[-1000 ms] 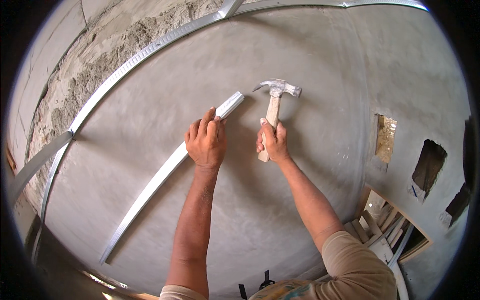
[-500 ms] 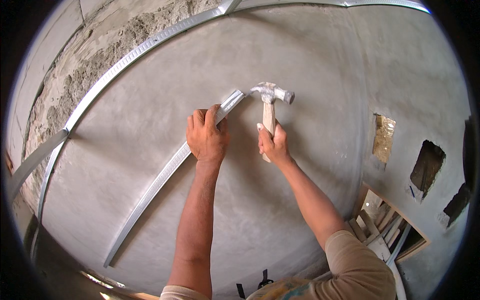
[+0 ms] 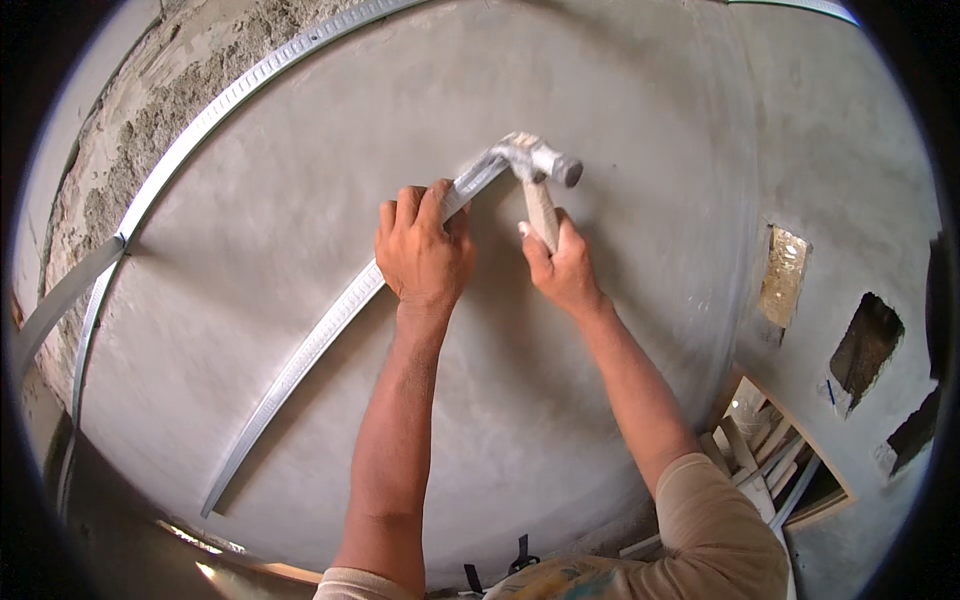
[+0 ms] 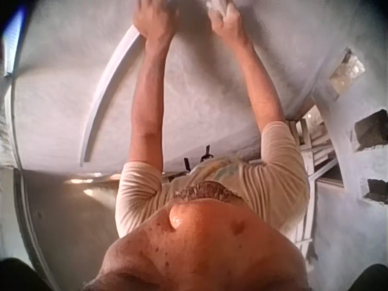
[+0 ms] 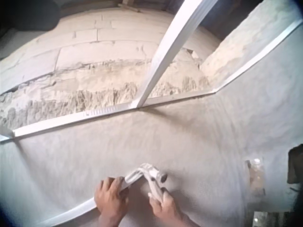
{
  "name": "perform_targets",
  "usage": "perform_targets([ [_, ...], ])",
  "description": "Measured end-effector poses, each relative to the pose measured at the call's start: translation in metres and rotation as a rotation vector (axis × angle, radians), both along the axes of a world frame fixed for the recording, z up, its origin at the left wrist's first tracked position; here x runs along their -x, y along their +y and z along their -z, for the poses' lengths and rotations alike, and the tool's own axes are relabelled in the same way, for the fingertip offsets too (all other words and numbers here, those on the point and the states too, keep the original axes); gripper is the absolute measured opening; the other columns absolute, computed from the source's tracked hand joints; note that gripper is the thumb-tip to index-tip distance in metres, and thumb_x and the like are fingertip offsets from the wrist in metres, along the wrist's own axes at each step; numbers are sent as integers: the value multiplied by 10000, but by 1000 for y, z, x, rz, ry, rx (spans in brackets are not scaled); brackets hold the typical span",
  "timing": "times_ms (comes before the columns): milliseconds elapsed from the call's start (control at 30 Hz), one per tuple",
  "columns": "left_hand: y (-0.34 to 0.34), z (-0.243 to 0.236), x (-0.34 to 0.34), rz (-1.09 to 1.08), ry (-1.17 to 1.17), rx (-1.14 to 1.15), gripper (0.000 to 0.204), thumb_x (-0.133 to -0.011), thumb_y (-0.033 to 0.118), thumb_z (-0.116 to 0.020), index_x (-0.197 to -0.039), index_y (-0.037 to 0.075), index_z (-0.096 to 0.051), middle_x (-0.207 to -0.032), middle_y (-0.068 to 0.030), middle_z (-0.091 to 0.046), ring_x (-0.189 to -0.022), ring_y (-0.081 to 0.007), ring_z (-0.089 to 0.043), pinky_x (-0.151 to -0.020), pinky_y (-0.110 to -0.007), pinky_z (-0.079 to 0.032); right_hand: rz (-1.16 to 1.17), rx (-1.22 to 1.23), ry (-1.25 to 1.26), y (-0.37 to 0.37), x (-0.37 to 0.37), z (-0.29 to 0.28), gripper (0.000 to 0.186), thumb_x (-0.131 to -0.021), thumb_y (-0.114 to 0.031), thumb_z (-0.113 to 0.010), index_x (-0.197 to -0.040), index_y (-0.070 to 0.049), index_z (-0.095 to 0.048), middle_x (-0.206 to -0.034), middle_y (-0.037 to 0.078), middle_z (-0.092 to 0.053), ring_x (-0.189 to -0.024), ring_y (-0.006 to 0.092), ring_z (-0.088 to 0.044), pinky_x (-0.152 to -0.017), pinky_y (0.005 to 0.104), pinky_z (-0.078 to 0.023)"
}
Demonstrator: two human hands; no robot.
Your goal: The person mounts a metal track along the upper wall by positioning it against the plaster and hammering it into place while standing on a wooden scaffold.
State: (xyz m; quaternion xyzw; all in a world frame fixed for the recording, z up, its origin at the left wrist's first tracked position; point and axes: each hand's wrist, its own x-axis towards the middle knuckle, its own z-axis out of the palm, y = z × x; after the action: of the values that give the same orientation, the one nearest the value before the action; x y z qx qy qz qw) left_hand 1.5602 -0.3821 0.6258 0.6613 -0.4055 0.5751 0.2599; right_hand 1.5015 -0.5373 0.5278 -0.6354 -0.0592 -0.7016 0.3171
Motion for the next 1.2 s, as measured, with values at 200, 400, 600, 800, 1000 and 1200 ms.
perform_targets([
  [200,4,-3,-3,-11,-3,14,294,-806,186,-834,-1082,187,-733,-958,0,-647,-865,-243,-604,-738,-386,-517,-112,-53,17,22,26,-2,253,-992,-205,-662,-970,14,-536,-643,134,-579,-529,270,-613,-502,400,-476],
  [400,0,2,-7,21,-2,45,405,-794,200,-845,-1174,164,-709,-974,-3,-671,-875,-243,-619,-757,-391,-522,-38,11,173,33,8,2,258,-976,-167,-676,-930,24,-509,-630,168,-576,-546,317,-638,-492,418,-468],
  [600,2,-1,-13,39,-37,82,636,-765,136,-823,-1367,113,-619,-930,-7,-673,-803,-232,-607,-702,-370,-512,-66,56,7,51,22,-3,231,-965,-154,-683,-972,14,-524,-661,171,-617,-580,343,-661,-516,432,-500],
  [800,2,4,-17,51,-71,95,693,-738,95,-804,-1397,75,-591,-899,-1,-676,-777,-224,-607,-673,-358,-513,-131,-36,330,48,17,0,256,-964,-165,-682,-975,35,-523,-656,207,-609,-587,386,-675,-525,433,-520],
  [1000,2,4,-14,28,-18,81,685,-747,135,-821,-1392,97,-590,-965,-6,-685,-858,-240,-627,-736,-379,-532,-46,59,143,50,8,11,284,-978,-189,-678,-912,18,-495,-604,180,-555,-506,344,-587,-490,442,-470],
  [1200,0,14,-17,-58,-88,39,448,-783,177,-822,-1200,128,-664,-1069,-12,-686,-894,-240,-630,-745,-381,-528,-245,-189,171,41,31,17,240,-979,-151,-675,-922,12,-508,-617,134,-557,-524,243,-586,-503,392,-461],
])
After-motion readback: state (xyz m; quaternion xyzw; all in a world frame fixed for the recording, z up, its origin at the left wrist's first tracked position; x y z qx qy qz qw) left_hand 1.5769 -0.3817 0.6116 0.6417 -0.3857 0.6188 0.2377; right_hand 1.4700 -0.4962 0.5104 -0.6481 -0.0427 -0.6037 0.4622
